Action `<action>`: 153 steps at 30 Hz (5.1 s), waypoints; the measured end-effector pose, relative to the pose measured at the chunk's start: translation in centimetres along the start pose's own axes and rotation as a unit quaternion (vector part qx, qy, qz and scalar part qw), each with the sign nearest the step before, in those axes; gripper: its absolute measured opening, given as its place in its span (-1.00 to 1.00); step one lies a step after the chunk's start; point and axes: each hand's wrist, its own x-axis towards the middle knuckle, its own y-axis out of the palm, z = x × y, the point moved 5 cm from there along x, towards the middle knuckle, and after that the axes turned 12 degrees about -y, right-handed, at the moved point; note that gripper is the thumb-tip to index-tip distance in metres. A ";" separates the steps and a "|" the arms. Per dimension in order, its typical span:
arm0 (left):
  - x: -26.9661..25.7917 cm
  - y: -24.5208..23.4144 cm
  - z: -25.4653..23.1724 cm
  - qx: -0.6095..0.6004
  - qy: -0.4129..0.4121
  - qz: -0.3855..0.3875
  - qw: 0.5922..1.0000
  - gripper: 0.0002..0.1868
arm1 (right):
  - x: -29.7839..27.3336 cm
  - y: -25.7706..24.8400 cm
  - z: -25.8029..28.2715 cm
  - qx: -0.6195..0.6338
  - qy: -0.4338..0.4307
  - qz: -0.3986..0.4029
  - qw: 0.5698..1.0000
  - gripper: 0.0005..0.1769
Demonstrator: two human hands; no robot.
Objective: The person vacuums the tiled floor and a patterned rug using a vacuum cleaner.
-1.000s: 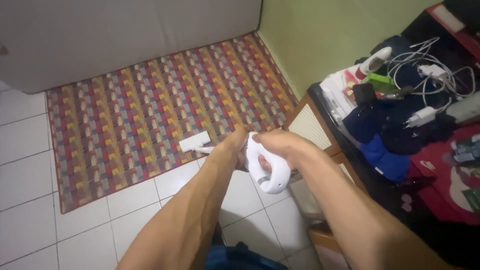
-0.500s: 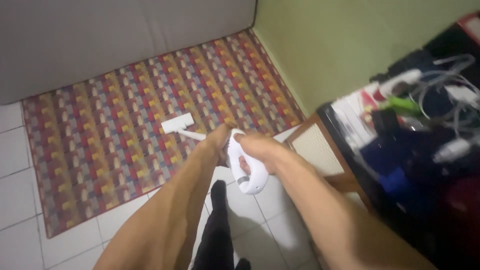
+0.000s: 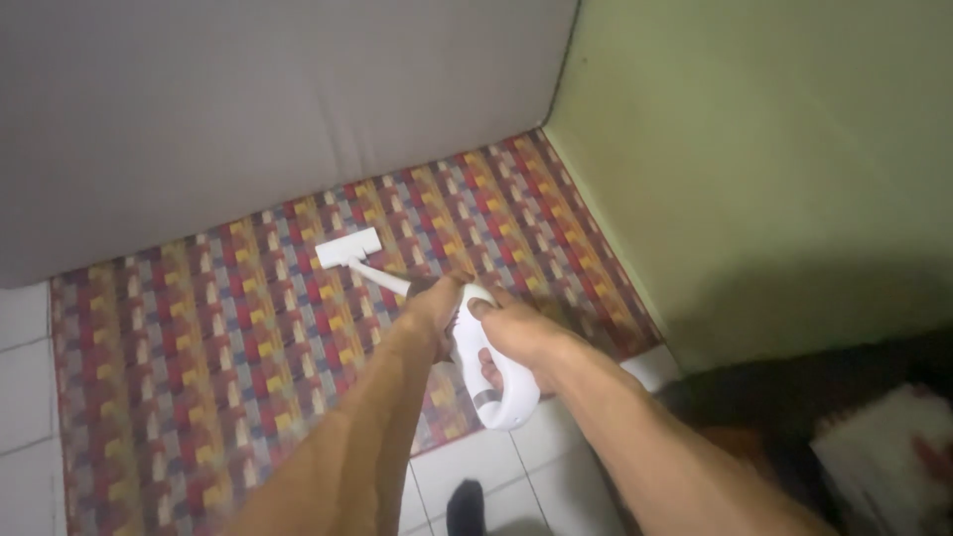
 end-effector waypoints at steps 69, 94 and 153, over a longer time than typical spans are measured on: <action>-1.4 11.0 4.9 0.173 -0.089 0.075 0.978 -0.56 | -4.2 -11.2 -0.6 -0.270 -0.097 -0.046 0.957 -0.53; 4.5 9.0 -10.4 0.170 -0.036 0.057 0.983 -0.65 | 12.6 -9.5 8.2 -0.485 -0.181 -0.030 0.855 -0.19; 10.3 17.5 -16.7 0.165 -0.067 0.104 0.979 -0.56 | 16.9 -17.6 13.7 -0.424 -0.175 -0.068 0.886 -0.18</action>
